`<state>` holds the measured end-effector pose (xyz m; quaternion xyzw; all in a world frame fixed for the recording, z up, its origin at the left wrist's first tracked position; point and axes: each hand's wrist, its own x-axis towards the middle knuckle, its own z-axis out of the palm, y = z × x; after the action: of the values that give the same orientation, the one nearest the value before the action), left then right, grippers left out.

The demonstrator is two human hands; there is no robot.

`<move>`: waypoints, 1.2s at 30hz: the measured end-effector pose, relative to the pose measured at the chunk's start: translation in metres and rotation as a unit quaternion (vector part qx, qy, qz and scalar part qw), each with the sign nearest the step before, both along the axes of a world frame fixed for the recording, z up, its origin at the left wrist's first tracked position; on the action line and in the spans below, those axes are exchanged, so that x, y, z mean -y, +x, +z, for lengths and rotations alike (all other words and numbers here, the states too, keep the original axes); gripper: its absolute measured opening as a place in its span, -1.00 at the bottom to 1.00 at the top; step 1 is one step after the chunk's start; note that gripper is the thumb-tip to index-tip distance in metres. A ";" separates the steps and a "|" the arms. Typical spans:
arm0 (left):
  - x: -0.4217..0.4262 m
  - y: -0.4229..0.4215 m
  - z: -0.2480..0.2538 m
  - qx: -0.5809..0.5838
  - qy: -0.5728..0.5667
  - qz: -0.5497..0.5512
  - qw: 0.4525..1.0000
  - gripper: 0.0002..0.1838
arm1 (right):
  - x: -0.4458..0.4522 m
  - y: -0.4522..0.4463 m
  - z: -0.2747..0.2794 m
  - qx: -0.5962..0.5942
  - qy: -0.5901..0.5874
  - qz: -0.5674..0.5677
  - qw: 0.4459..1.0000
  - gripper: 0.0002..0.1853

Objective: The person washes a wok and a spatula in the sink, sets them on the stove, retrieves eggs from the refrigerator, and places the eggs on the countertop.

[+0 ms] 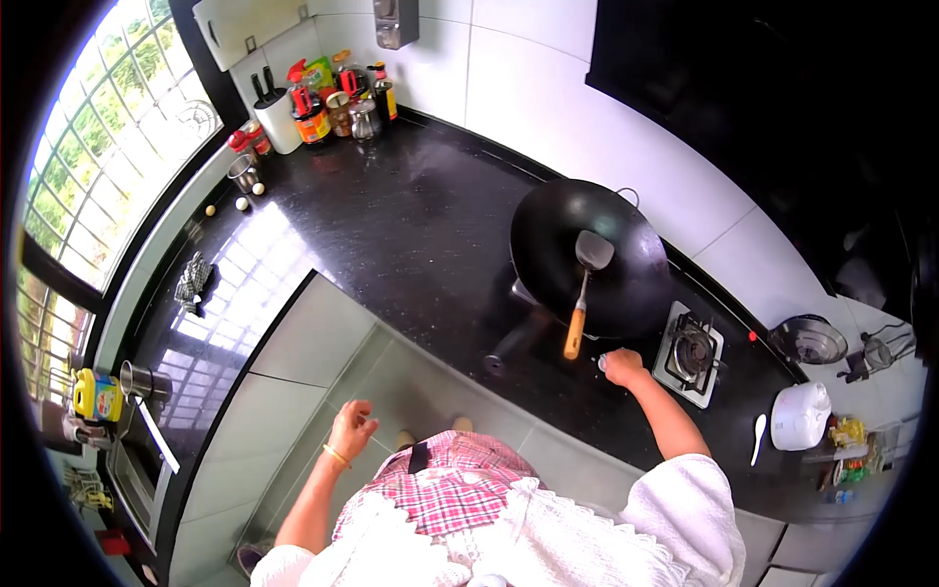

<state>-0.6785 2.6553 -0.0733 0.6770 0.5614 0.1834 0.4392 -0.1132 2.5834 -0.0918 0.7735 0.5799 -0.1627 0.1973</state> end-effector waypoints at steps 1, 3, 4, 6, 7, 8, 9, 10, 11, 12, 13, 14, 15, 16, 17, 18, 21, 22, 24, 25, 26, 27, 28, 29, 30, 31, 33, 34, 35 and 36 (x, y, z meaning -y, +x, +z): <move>-0.010 0.011 0.013 0.022 -0.012 -0.037 0.999 -0.63 | 0.000 0.000 0.000 0.001 0.002 0.012 1.000 -0.80; -0.028 0.045 0.044 0.113 -0.073 -0.065 0.989 -0.63 | 0.001 0.000 -0.003 0.006 0.019 0.017 1.000 -0.79; -0.033 0.065 0.062 0.200 -0.134 -0.086 0.967 -0.63 | 0.002 0.000 -0.004 0.008 0.019 0.012 1.000 -0.79; -0.039 0.109 0.109 0.250 -0.212 -0.115 0.938 -0.56 | 0.001 0.000 -0.005 0.007 0.015 0.018 1.000 -0.79; -0.040 0.127 0.126 0.277 -0.255 -0.139 0.916 -0.50 | 0.002 -0.001 -0.007 0.013 0.020 0.016 1.000 -0.79; -0.041 0.144 0.139 0.303 -0.297 -0.162 0.891 -0.45 | 0.002 -0.001 -0.007 0.015 0.020 0.014 1.000 -0.79; -0.040 0.160 0.145 0.333 -0.355 -0.155 0.860 -0.42 | 0.003 -0.002 -0.007 0.015 0.019 0.007 1.000 -0.79; -0.038 0.175 0.151 0.361 -0.411 -0.148 0.824 -0.40 | 0.002 -0.003 -0.006 0.014 0.019 0.001 1.000 -0.80; -0.035 0.189 0.159 0.373 -0.423 -0.127 0.816 -0.39 | 0.002 -0.004 -0.005 0.016 0.012 -0.004 1.000 -0.79; -0.032 0.198 0.158 0.374 -0.424 -0.127 0.815 -0.39 | 0.003 -0.003 -0.005 0.018 0.012 -0.004 1.000 -0.79; -0.030 0.206 0.154 0.378 -0.416 -0.100 0.821 -0.40 | 0.003 -0.004 -0.007 0.025 0.010 -0.004 1.000 -0.80; -0.028 0.212 0.149 0.382 -0.408 -0.072 0.827 -0.41 | 0.004 -0.004 -0.008 0.032 0.008 -0.004 0.999 -0.80; -0.025 0.217 0.145 0.395 -0.393 -0.051 0.829 -0.45 | 0.006 -0.003 -0.008 0.032 0.006 -0.002 0.999 -0.80; -0.024 0.219 0.142 0.396 -0.394 -0.048 0.828 -0.45 | 0.007 -0.002 -0.009 0.023 0.023 -0.011 0.999 -0.80; -0.024 0.220 0.140 0.392 -0.382 -0.051 0.835 -0.46 | 0.008 -0.002 -0.010 0.013 0.041 -0.019 0.999 -0.80; -0.025 0.218 0.138 0.388 -0.367 -0.050 0.844 -0.47 | 0.007 -0.005 -0.007 0.009 0.040 -0.010 0.999 -0.80; -0.027 0.215 0.139 0.385 -0.360 -0.039 0.849 -0.47 | 0.005 -0.006 -0.004 0.009 0.034 -0.021 0.999 -0.81; -0.027 0.215 0.139 0.380 -0.359 -0.031 0.852 -0.46 | 0.007 -0.001 -0.009 0.003 0.047 -0.013 0.999 -0.81; -0.027 0.215 0.132 0.389 -0.355 -0.043 0.849 -0.42 | 0.006 0.000 -0.007 0.000 0.028 0.015 1.000 -0.81; -0.026 0.215 0.132 0.388 -0.353 -0.044 0.850 -0.40 | 0.005 -0.001 0.000 -0.001 0.019 0.026 0.999 -0.82; -0.025 0.213 0.133 0.386 -0.352 -0.045 0.851 -0.39 | 0.004 -0.002 0.002 0.000 0.010 0.037 0.999 -0.82; -0.025 0.212 0.134 0.390 -0.358 -0.044 0.847 -0.36 | 0.005 0.002 -0.003 0.005 0.010 0.037 0.999 -0.81; -0.026 0.210 0.132 0.383 -0.361 -0.054 0.849 -0.34 | 0.006 0.007 -0.010 0.011 0.011 0.035 0.999 -0.80; -0.026 0.206 0.132 0.377 -0.358 -0.060 0.852 -0.32 | 0.007 0.007 -0.012 0.007 0.023 0.023 0.999 -0.78; -0.027 0.202 0.133 0.371 -0.356 -0.067 0.855 -0.30 | 0.009 0.007 -0.011 0.004 0.036 0.008 0.999 -0.76; -0.027 0.196 0.133 0.360 -0.353 -0.071 0.861 -0.29 | 0.010 0.008 -0.011 0.004 0.040 0.005 0.999 -0.74; -0.029 0.182 0.125 0.364 -0.351 -0.064 0.860 -0.29 | 0.015 0.009 -0.012 -0.003 0.068 -0.020 0.997 -0.70; -0.032 0.173 0.118 0.373 -0.352 -0.059 0.856 -0.30 | 0.017 0.006 -0.010 -0.005 0.068 -0.010 0.998 -0.70; -0.034 0.163 0.112 0.371 -0.353 -0.042 0.858 -0.31 | 0.021 0.004 -0.008 0.006 0.084 -0.052 0.995 -0.69; -0.037 0.152 0.106 0.368 -0.355 -0.026 0.859 -0.33 | 0.024 -0.003 -0.006 0.017 0.100 -0.095 0.990 -0.68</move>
<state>-0.5268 2.6918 0.0331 0.3724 0.3683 0.1961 0.8290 -0.1158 2.5592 -0.0973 0.8439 0.5133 -0.1087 0.1124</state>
